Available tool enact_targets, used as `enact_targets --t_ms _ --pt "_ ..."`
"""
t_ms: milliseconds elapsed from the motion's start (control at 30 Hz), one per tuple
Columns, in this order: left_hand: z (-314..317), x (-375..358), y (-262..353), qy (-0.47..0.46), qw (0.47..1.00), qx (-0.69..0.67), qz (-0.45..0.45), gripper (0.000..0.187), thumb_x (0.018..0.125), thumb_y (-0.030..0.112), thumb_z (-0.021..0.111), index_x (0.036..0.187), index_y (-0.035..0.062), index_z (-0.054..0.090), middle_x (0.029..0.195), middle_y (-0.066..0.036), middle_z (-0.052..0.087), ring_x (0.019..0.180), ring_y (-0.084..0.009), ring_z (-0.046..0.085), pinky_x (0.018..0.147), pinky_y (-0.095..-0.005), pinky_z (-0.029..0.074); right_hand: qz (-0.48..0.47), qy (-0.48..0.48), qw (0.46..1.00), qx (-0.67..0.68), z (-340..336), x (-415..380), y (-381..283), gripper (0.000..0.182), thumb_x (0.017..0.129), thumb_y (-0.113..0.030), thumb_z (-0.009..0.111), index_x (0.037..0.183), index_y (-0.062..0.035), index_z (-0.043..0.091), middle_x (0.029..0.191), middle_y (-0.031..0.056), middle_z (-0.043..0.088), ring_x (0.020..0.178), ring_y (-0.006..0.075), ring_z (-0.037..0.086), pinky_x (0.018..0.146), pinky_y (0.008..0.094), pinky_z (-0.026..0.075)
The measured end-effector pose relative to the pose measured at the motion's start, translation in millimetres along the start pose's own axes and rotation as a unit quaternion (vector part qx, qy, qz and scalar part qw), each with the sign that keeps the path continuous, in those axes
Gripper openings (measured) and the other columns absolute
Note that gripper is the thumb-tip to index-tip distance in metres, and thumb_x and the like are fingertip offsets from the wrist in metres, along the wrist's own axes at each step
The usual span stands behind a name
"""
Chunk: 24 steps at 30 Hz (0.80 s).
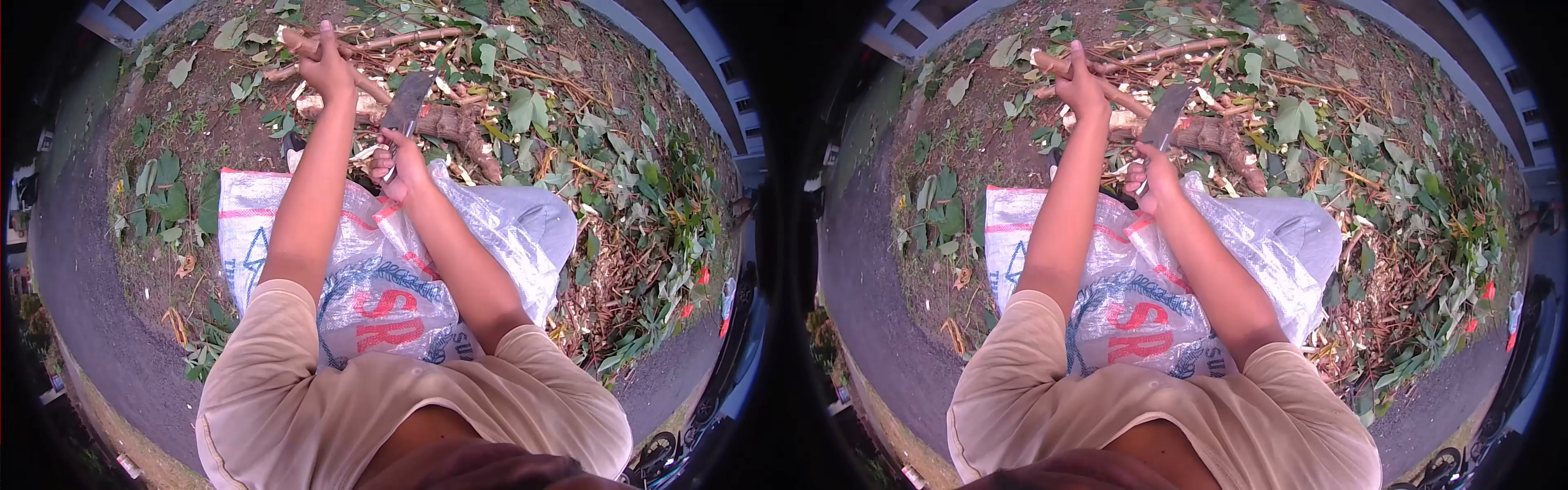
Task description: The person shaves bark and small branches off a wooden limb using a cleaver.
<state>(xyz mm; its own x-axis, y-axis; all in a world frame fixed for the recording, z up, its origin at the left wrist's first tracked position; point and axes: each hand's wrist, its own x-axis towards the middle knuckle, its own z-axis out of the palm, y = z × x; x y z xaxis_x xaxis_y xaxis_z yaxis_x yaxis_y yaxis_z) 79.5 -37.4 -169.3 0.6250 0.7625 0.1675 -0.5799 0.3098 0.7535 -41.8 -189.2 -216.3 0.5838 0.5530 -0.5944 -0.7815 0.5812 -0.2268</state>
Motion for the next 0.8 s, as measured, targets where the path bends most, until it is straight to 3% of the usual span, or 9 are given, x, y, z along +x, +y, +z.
enact_targets --t_ms 100,167,233,367,433,500,633,767,800 --pt "-9.4 9.1 -3.2 0.031 0.999 0.009 -0.023 0.037 0.098 0.035 0.075 0.093 0.0048 0.055 0.073 -0.002 0.055 0.054 -0.0110 0.053 0.047 -0.0267 0.042 0.103 -0.099 0.976 0.164 11.7 -30.1 -52.3 0.019 0.105 -0.027 0.058 0.094 -0.0111 0.056 0.061 -0.0038 0.041 0.046 0.0044 0.038 0.041 0.0201 0.032" --pt "1.0 1.0 7.5 0.042 0.998 0.022 -0.048 0.042 0.098 0.038 0.076 0.088 0.0059 0.051 0.071 -0.001 0.049 0.053 -0.0122 0.043 0.050 -0.0290 0.038 0.040 -0.184 0.981 0.055 21.3 -55.6 -70.2 0.020 0.106 -0.027 0.057 0.094 -0.0104 0.059 0.062 -0.0036 0.042 0.045 0.0040 0.038 0.041 0.0191 0.033" --pt "-3.6 0.1 4.6 0.035 0.998 0.034 -0.046 0.044 0.098 0.041 0.075 0.086 0.0070 0.049 0.070 -0.001 0.048 0.054 -0.0125 0.043 0.050 -0.0296 0.038 -0.177 -0.074 0.970 -0.149 47.1 -78.7 -73.1 0.019 0.105 -0.027 0.058 0.097 -0.0106 0.055 0.064 -0.0036 0.041 0.047 0.0049 0.035 0.042 0.0226 0.031" --pt "-5.5 -2.4 3.2 -0.050 0.997 -0.002 -0.066 0.042 0.098 0.039 0.075 0.085 0.0094 0.048 0.067 0.002 0.045 0.054 -0.0115 0.043 0.050 -0.0285 0.037 -0.520 -0.028 0.848 -0.100 41.1 -32.5 -42.6 0.013 0.102 -0.017 0.060 0.100 -0.0087 0.049 0.068 -0.0017 0.041 0.054 0.0074 0.037 0.046 0.0265 0.030" --pt "2.1 -3.8 2.4 -0.103 0.991 -0.022 -0.079 0.041 0.098 0.038 0.075 0.084 0.0106 0.047 0.066 0.003 0.043 0.054 -0.0110 0.043 0.050 -0.0280 0.036 -0.406 0.011 0.908 -0.099 10.7 -3.1 -4.4 0.012 0.099 -0.016 0.059 0.099 -0.0079 0.050 0.065 -0.0031 0.039 0.051 0.0083 0.035 0.045 0.0274 0.030" --pt "4.7 -3.0 4.3 -0.117 0.990 -0.015 -0.081 0.040 0.098 0.037 0.075 0.084 0.0111 0.047 0.065 0.003 0.042 0.053 -0.0107 0.043 0.050 -0.0276 0.036 -0.012 0.045 0.992 -0.116 -6.2 10.5 -6.1 0.019 0.100 -0.026 0.060 0.098 -0.0093 0.051 0.062 -0.0041 0.035 0.048 0.0088 0.034 0.043 0.0275 0.027" --pt "-7.6 2.2 -0.9 -0.127 0.988 -0.006 -0.082 0.037 0.096 0.034 0.078 0.094 0.0080 0.051 0.069 0.002 0.049 0.056 -0.0090 0.049 0.051 -0.0259 0.041 -0.035 0.033 0.995 -0.089 -6.0 9.9 -5.0 0.019 0.101 -0.028 0.060 0.098 -0.0108 0.051 0.064 -0.0038 0.037 0.048 0.0073 0.034 0.044 0.0252 0.028" --pt "-11.8 19.3 4.3 -0.156 0.982 0.038 0.096 0.044 0.098 0.045 0.073 0.093 0.0080 0.049 0.076 -0.001 0.049 0.069 -0.0143 0.054 0.058 -0.0301 0.049 -0.012 0.022 0.997 -0.075 5.4 -6.2 -20.4 0.018 0.103 -0.028 0.059 0.099 -0.0113 0.052 0.066 -0.0037 0.039 0.048 0.0057 0.035 0.043 0.0234 0.028" --pt "-10.8 19.2 6.9 -0.128 0.989 -0.017 0.068 0.047 0.098 0.048 0.071 0.091 0.0071 0.049 0.072 -0.001 0.048 0.067 -0.0147 0.054 0.059 -0.0316 0.050 0.005 -0.014 0.999 -0.036 10.3 -16.9 -34.0 0.019 0.104 -0.027 0.059 0.095 -0.0112 0.053 0.062 -0.0054 0.039 0.046 0.0039 0.036 0.041 0.0203 0.029"
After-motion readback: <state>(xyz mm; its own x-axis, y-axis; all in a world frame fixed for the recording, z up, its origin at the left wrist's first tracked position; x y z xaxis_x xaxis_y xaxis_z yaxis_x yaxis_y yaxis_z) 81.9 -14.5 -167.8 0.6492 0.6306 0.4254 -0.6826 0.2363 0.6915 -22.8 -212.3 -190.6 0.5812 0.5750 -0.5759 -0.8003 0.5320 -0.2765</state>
